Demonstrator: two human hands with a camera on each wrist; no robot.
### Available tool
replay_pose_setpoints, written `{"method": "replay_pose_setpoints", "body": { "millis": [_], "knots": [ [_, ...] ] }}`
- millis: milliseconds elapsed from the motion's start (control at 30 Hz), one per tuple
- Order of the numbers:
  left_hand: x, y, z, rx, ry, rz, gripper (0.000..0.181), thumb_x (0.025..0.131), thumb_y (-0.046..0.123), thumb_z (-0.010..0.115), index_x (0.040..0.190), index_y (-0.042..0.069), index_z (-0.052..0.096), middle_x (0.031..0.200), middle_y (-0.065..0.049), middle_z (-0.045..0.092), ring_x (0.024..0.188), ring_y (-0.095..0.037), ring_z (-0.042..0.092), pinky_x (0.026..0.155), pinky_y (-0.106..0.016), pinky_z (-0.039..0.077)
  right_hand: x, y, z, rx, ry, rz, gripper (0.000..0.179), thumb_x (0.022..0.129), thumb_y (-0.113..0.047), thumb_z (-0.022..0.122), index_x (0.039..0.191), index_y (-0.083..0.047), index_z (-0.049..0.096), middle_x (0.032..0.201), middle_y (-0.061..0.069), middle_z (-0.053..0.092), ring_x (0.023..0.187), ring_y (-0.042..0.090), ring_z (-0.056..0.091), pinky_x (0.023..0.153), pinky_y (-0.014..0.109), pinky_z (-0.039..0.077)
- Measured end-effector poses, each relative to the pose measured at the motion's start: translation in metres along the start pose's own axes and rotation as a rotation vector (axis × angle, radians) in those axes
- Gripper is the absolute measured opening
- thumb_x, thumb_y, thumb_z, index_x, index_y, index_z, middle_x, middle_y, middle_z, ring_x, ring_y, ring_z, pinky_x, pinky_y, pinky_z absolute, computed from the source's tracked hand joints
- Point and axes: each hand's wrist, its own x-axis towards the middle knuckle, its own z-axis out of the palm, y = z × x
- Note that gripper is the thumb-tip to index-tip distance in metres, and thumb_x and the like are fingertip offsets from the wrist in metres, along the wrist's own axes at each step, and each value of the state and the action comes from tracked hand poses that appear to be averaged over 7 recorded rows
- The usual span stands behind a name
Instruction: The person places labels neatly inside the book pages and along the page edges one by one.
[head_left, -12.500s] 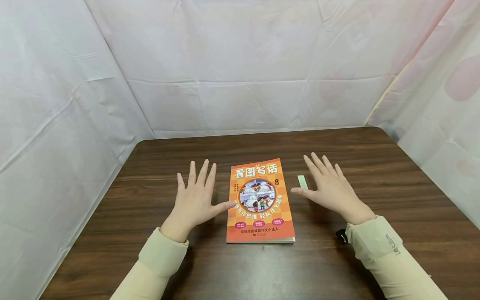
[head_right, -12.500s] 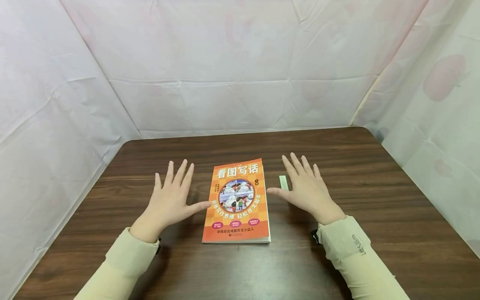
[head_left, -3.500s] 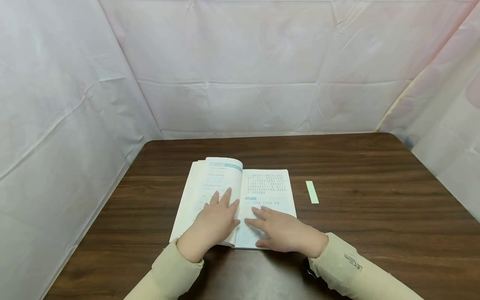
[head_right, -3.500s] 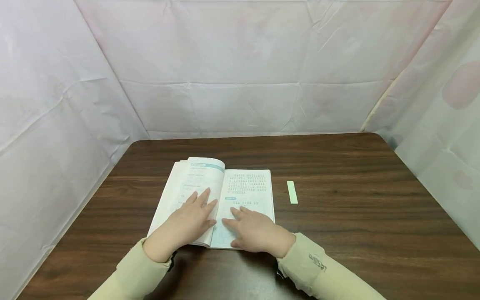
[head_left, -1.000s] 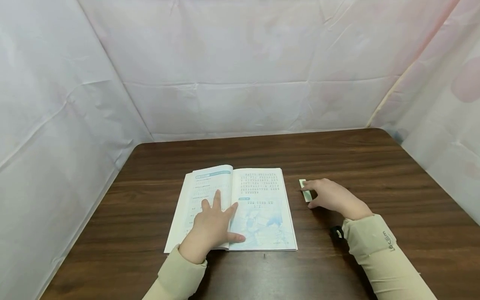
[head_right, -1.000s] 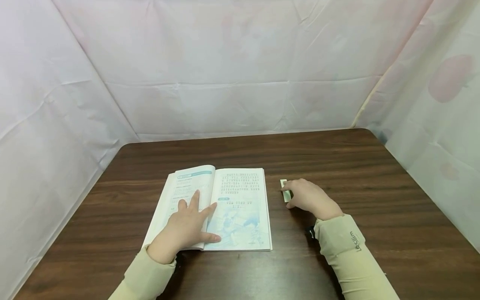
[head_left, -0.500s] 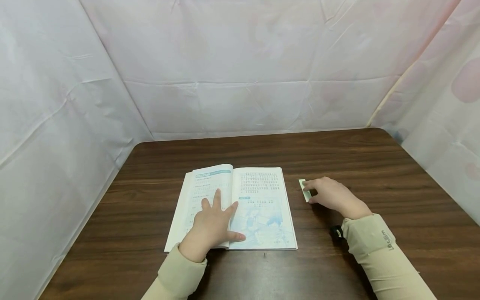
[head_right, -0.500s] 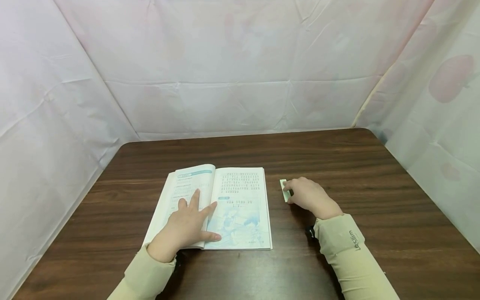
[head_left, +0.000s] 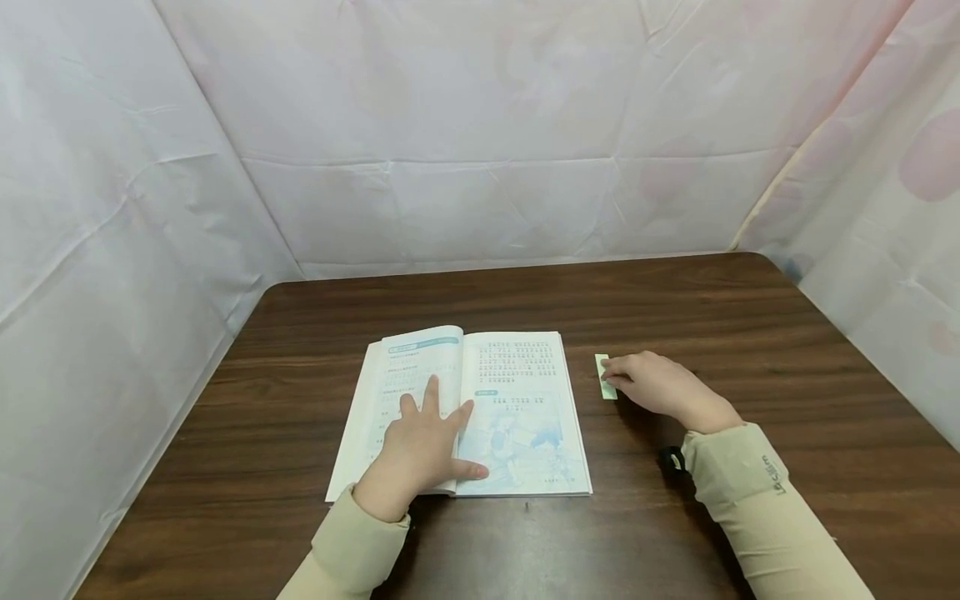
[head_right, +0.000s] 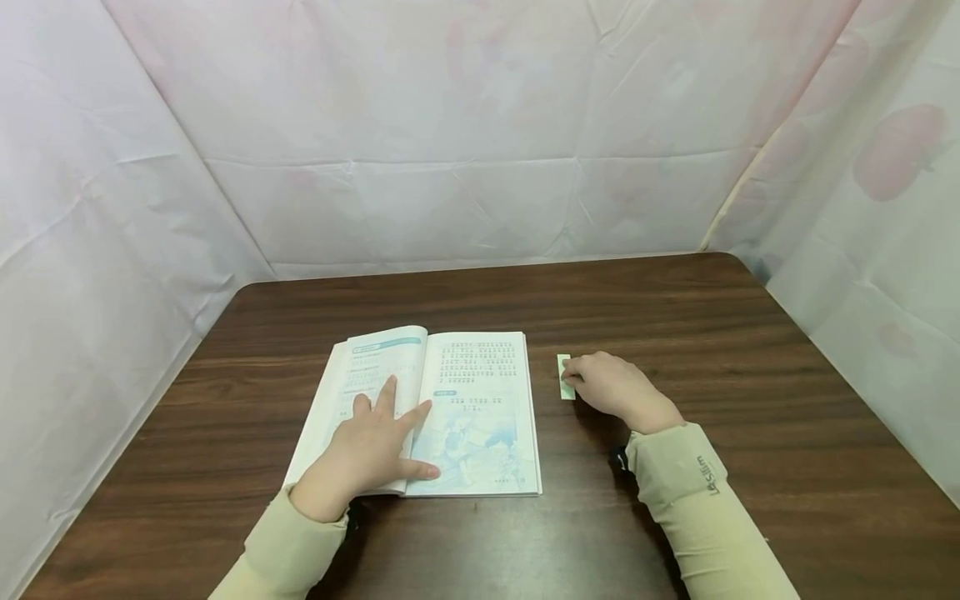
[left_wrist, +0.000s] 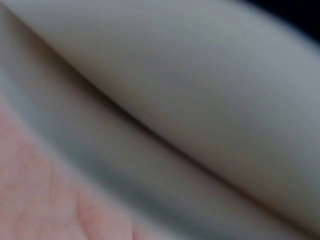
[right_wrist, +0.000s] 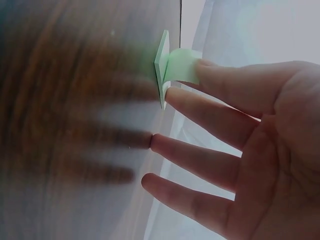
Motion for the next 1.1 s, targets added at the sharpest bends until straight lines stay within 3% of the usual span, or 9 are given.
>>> {"method": "replay_pose_setpoints", "body": {
  "millis": [333, 600, 833, 1100],
  "knots": [
    [0.0001, -0.0004, -0.0011, -0.002, 0.008, 0.004, 0.094, 0.066, 0.070, 0.078, 0.145, 0.028, 0.051, 0.159, -0.027, 0.023, 0.122, -0.050, 0.040, 0.066, -0.045, 0.049, 0.0020, -0.0005, 0.0012, -0.052, 0.058, -0.041, 0.016, 0.093, -0.009, 0.064, 0.105, -0.009, 0.075, 0.121, 0.016, 0.070, 0.100, 0.031, 0.069, 0.082, 0.046, 0.054],
    [0.0005, 0.0000, -0.0011, -0.004, 0.010, 0.010, 0.093, 0.066, 0.070, 0.078, 0.145, 0.028, 0.052, 0.159, -0.027, 0.023, 0.122, -0.050, 0.041, 0.067, -0.046, 0.049, 0.0004, -0.0019, 0.0028, -0.078, 0.056, -0.043, 0.021, 0.090, -0.005, 0.066, 0.109, -0.006, 0.073, 0.124, 0.017, 0.068, 0.108, 0.035, 0.067, 0.085, 0.048, 0.054],
    [0.0003, -0.0004, -0.0009, -0.003, 0.016, 0.009, 0.094, 0.065, 0.071, 0.078, 0.145, 0.028, 0.052, 0.159, -0.028, 0.024, 0.121, -0.050, 0.041, 0.066, -0.046, 0.049, 0.0007, -0.0015, 0.0021, -0.081, 0.114, -0.059, 0.022, 0.089, 0.002, 0.065, 0.108, -0.007, 0.074, 0.107, 0.011, 0.073, 0.093, 0.026, 0.069, 0.073, 0.041, 0.054],
    [-0.0010, 0.0009, -0.0015, 0.004, 0.019, 0.013, 0.093, 0.066, 0.070, 0.078, 0.144, 0.029, 0.052, 0.159, -0.027, 0.025, 0.120, -0.049, 0.042, 0.065, -0.046, 0.049, 0.0020, 0.0066, 0.0038, -0.028, 0.134, -0.069, 0.023, 0.086, 0.007, 0.066, 0.108, 0.004, 0.072, 0.107, 0.019, 0.069, 0.102, 0.038, 0.066, 0.087, 0.048, 0.053]
  ]
}}
